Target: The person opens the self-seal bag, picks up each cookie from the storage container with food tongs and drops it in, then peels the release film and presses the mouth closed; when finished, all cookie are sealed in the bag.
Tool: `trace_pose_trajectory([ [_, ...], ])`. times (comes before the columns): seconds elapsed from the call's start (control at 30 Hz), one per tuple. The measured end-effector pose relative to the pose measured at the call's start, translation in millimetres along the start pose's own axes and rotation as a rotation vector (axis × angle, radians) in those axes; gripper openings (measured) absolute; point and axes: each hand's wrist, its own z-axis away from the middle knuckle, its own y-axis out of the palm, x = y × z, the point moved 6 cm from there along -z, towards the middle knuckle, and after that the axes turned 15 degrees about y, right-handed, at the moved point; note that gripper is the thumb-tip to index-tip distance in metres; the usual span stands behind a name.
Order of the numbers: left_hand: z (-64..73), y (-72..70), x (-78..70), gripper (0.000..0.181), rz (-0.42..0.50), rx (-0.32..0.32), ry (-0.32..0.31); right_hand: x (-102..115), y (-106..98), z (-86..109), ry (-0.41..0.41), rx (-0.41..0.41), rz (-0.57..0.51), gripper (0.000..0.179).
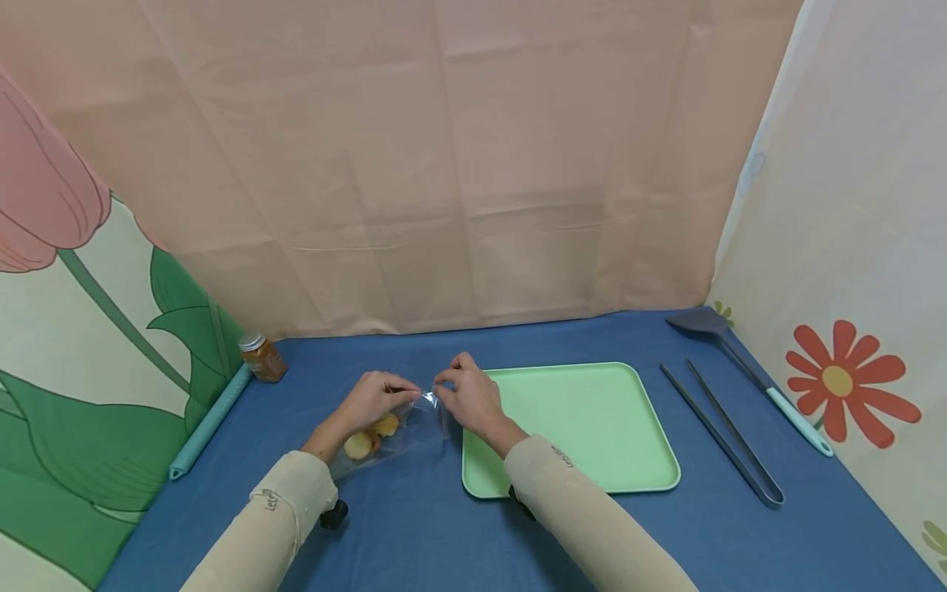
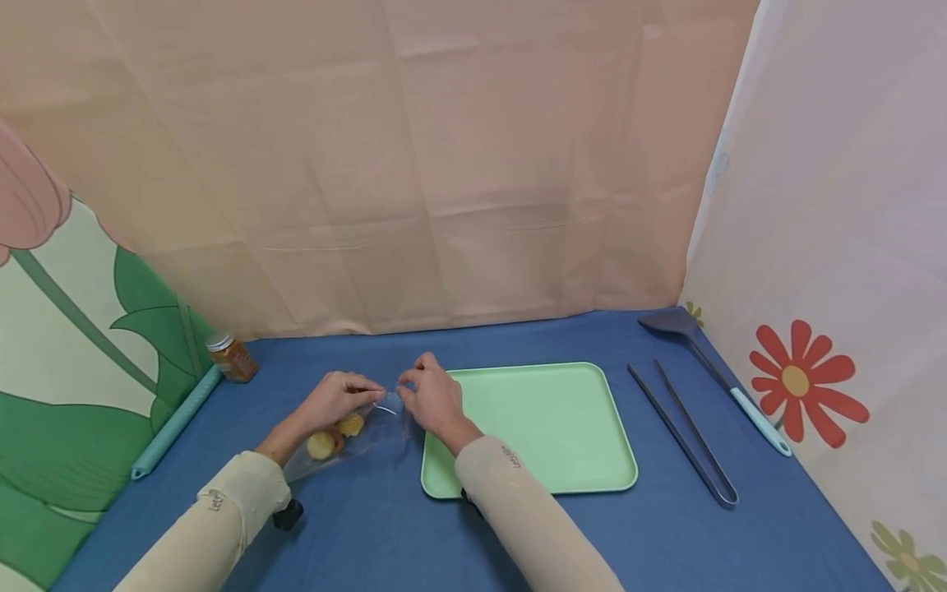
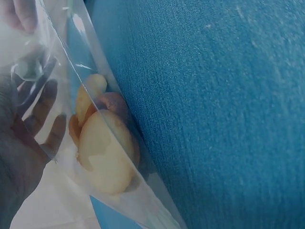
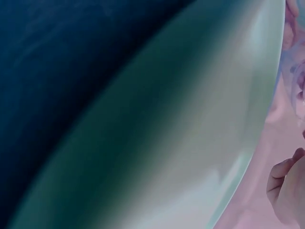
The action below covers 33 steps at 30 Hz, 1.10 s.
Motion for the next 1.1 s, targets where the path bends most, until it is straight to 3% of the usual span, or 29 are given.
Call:
trace_pose_trajectory([
  [0.27, 0.6, 0.6, -0.5, 0.02, 0.019, -0.006, 0.004, 1.0, -1.9, 0.8, -0.021, -0.079, 0.025, 0.024],
  [0.6, -0.8, 2.5, -1.8, 0.022, 0.004, 0.009, 0.005, 1.3, 3.0, -3.8, -0.004, -0.045, 0.115, 0.019],
  [1.1, -0.2, 0.3, -0.3, 0.023, -0.014, 0.013, 0.014, 3.0, 2.8, -0.4, -0.1, -0.116, 0.102, 0.016],
])
